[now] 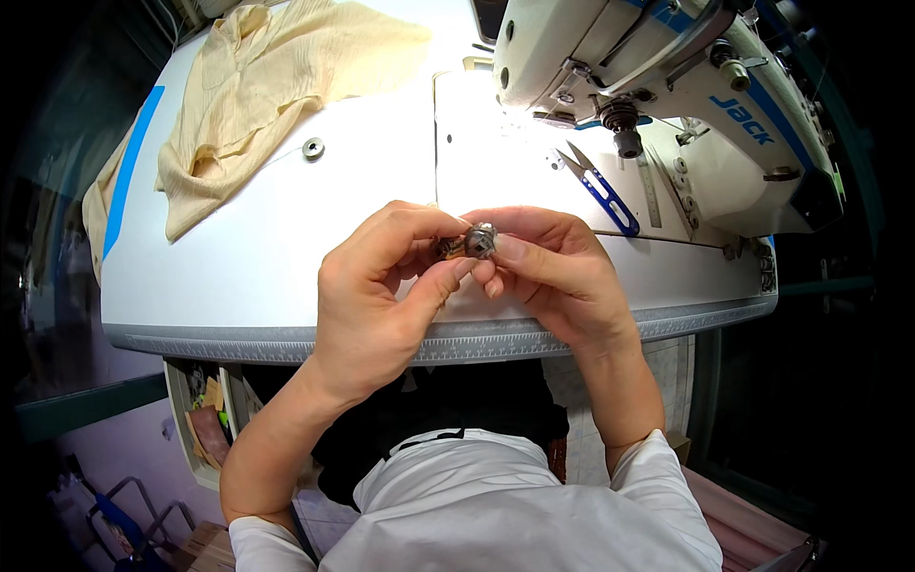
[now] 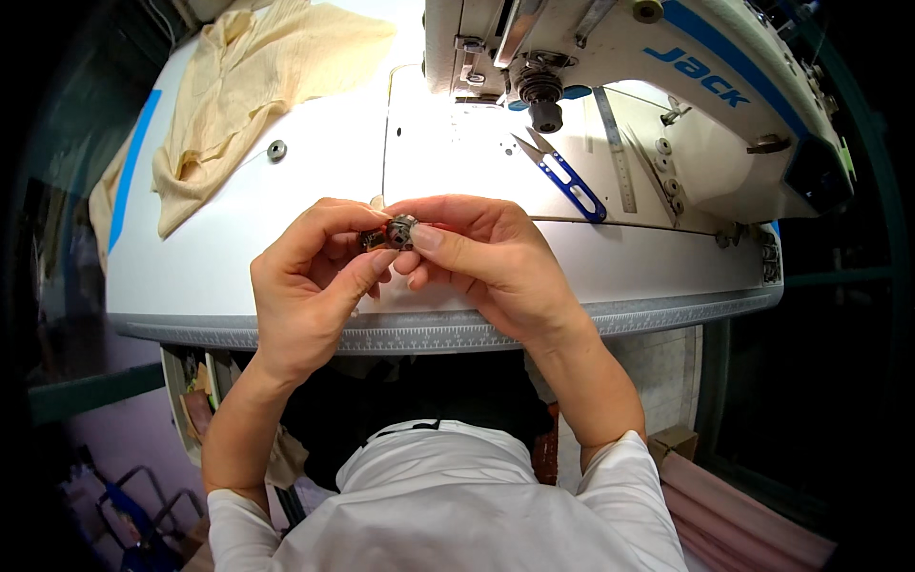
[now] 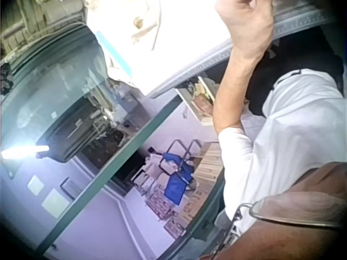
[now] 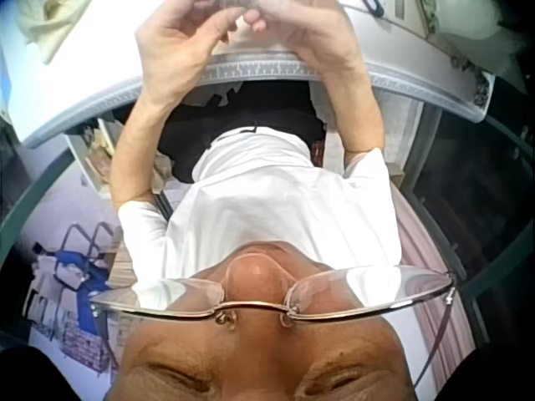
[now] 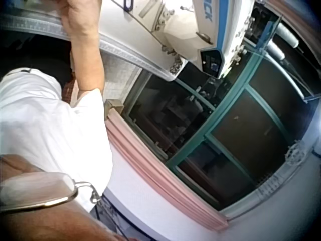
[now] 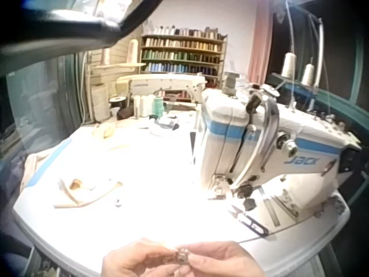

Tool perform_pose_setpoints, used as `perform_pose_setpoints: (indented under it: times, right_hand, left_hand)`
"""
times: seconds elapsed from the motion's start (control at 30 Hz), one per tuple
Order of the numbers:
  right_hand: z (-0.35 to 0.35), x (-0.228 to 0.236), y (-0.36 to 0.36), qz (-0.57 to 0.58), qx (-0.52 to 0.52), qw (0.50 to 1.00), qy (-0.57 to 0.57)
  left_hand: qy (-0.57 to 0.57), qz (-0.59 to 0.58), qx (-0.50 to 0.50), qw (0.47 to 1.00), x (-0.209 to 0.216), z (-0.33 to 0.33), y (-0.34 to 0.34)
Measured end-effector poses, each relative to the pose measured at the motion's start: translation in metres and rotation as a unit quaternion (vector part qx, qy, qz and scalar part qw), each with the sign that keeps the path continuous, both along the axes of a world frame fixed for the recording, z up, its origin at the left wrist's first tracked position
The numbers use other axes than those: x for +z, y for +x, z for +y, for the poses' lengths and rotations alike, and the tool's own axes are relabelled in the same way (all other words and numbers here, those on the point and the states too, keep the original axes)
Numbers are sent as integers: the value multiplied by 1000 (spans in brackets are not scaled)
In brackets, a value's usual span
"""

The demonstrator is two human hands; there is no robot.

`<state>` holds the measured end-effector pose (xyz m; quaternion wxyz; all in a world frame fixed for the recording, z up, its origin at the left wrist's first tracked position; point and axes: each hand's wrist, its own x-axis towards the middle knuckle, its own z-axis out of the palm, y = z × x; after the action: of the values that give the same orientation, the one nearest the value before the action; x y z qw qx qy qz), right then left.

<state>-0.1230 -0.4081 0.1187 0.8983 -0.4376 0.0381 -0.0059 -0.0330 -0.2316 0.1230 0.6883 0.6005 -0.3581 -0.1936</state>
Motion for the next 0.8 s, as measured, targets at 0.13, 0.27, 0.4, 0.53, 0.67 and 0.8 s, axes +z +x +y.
perform_pose_setpoints:
  times: [0.13,0.27,0.4,0.53,0.67,0.8]
  right_hand:
    - [2,0,1,5,2,1000,-14]
    - [4,0,0,11,-8,1000,-27]
    - [2,-1,0,19,-1,1000,-4]
    - [2,-1,-1,27,-4,1000,-7]
    - [5,3,2,22,-5,1000,-6]
    - [7,5,3,21,36,999,24]
  left_hand:
    - [21,-73,13,997,-6,3,3]
    - [23,-114,28,993,-6,3,3]
    - [27,-135,31,990,-8,3,3]
    - [29,-87,41,995,-5,5,-1]
    - [19,1,50,999,1,11,-5]
    - [8,126,52,991,9,22,-8]
